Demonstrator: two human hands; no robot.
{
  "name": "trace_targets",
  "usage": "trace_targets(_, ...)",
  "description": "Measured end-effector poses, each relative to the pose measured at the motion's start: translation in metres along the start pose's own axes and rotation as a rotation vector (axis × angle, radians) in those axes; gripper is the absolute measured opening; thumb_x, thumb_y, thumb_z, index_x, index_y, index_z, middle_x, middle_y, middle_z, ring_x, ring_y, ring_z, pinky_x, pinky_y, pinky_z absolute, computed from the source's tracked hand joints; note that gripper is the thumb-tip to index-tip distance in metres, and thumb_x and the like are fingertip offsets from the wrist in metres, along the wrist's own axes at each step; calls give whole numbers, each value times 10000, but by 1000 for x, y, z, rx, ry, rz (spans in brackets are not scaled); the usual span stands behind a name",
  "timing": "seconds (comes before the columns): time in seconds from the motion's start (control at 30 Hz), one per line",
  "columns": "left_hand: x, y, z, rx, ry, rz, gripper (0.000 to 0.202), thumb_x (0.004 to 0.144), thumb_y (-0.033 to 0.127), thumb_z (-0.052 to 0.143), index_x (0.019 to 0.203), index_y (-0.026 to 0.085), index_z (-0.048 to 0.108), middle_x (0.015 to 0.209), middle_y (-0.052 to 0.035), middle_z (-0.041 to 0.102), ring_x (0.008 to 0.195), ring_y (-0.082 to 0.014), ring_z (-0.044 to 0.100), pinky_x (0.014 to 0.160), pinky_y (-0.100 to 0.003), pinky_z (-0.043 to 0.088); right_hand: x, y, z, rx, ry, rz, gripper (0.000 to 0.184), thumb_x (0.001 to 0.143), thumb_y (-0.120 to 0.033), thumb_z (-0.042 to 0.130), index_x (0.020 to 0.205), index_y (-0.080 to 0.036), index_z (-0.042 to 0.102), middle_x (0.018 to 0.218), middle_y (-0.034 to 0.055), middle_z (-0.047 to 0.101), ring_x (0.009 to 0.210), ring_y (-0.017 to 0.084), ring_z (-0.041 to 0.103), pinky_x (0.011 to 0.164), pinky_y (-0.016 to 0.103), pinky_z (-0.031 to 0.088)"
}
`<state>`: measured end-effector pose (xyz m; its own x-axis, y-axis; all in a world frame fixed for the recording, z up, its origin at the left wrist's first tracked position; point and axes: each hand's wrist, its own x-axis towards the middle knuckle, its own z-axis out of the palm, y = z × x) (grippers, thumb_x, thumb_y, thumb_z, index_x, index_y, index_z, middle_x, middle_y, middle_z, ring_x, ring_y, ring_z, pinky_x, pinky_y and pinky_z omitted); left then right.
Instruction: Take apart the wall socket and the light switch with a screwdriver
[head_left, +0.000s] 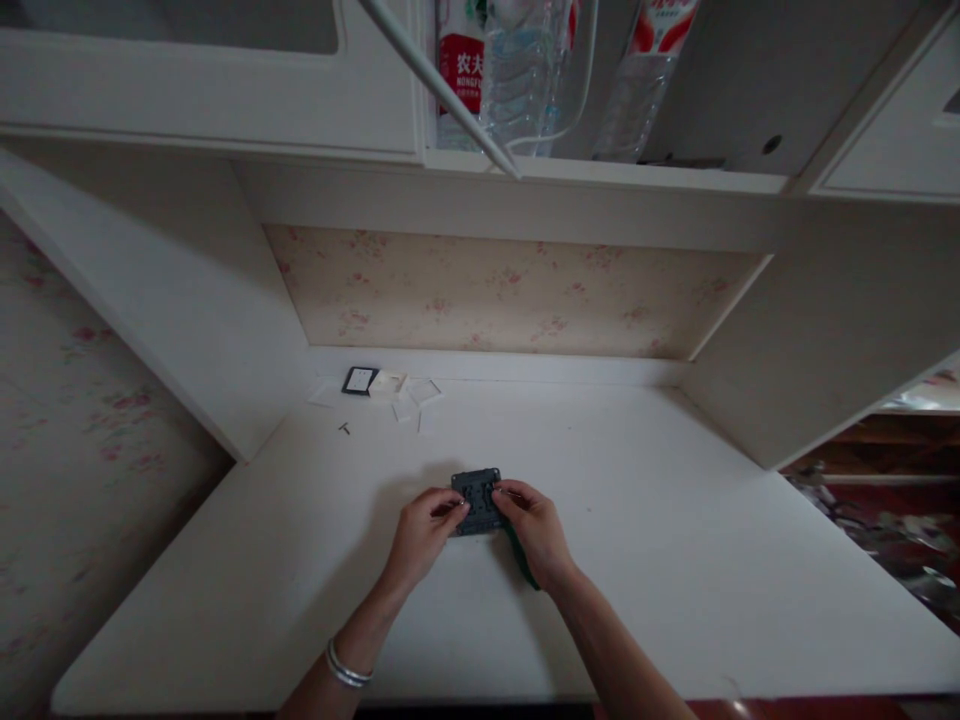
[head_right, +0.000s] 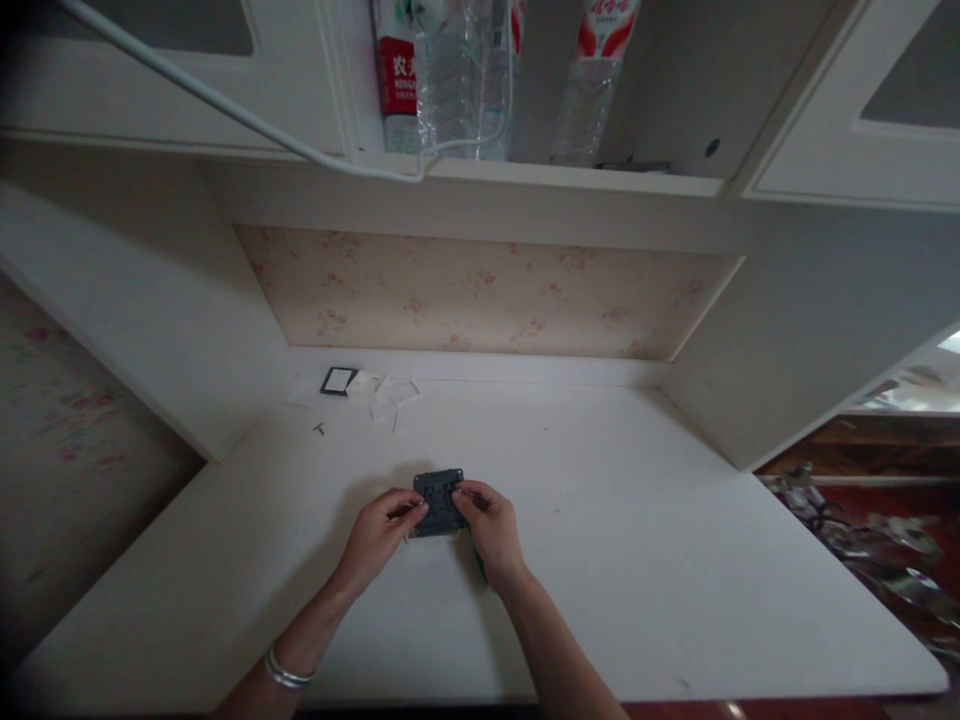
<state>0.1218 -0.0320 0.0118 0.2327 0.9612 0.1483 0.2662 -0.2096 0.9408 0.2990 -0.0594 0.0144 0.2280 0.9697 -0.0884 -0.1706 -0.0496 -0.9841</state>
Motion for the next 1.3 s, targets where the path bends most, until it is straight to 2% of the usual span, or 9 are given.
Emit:
trace_targets(0.13,5,-2,4,87,94,104,186,827,349,598,825,185,685,865,-47,644,815,-179,637,760,-289,531,4,-2,0,-210,39,-128,306,758,-422,652,930,-173,694,854,59,700,752,196,623,702,312,486)
trace_targets(0.27,7,-2,9,228,186,213,174,857,311,566,833,186,684,984,-76,587,851,-170,614,706,-266,535,10,-6,2,-381,90,-265,270,794,-405,598,914,-183,695,888,69,699,730,192,625,684,307,492)
trace_targets(0.4,13,0,15,354,269,347,165,866,299,561,894,198,689,1072,-91,588,923,-193,605,839,-323,506,19,-14,3,-384,123,-270,258,815,-384,564,914,-179,687,884,68,695,747,192,626,689,304,495)
trace_targets(0.57,30,7,22,225,252,131,212,886,346,530,912,177,656,835,-43,675,702,-155,638,657,-248,504,28,-20,0,-424,149,-356,217,789,-362,598,865,-187,703,944,74,681,853,204,614,718,297,488)
trace_targets(0.73,59,2,15,349,156,172,226,887,355,532,941,190,678,923,-39,696,787,-149,644,721,-230,480,47,-6,-12,-262,229,-156,299,712,-421,681,879,-177,717,848,63,704,744,194,623,715,308,482)
trace_targets(0.87,94,-19,1,549,91,71,200,884,292,540,953,193,700,974,-52,696,841,-157,636,773,-241,457,61,8,-29,-178,269,-72,394,691,-469,692,921,-150,714,793,68,711,719,198,633,678,300,483)
trace_targets(1.07,142,-46,-7,647,7,-13,137,830,229,596,850,210,730,945,-60,714,901,-184,634,785,-253,433,67,15,-55,-24,321,20,425,596,-477,759,855,-141,726,773,56,706,694,188,629,660,291,486)
trace_targets(1.2,161,-50,-6,639,3,-63,184,820,240,605,962,203,716,963,-83,718,905,-204,640,776,-270,436,63,12,-64,78,329,60,442,563,-469,783,850,-140,720,782,53,699,693,175,618,656,287,496)
trace_targets(1.3,165,-48,-8,596,23,-77,238,812,252,612,1029,190,692,971,-90,717,918,-213,638,784,-276,436,58,8,-64,130,326,81,445,544,-460,799,845,-142,717,783,50,695,702,170,611,658,283,497)
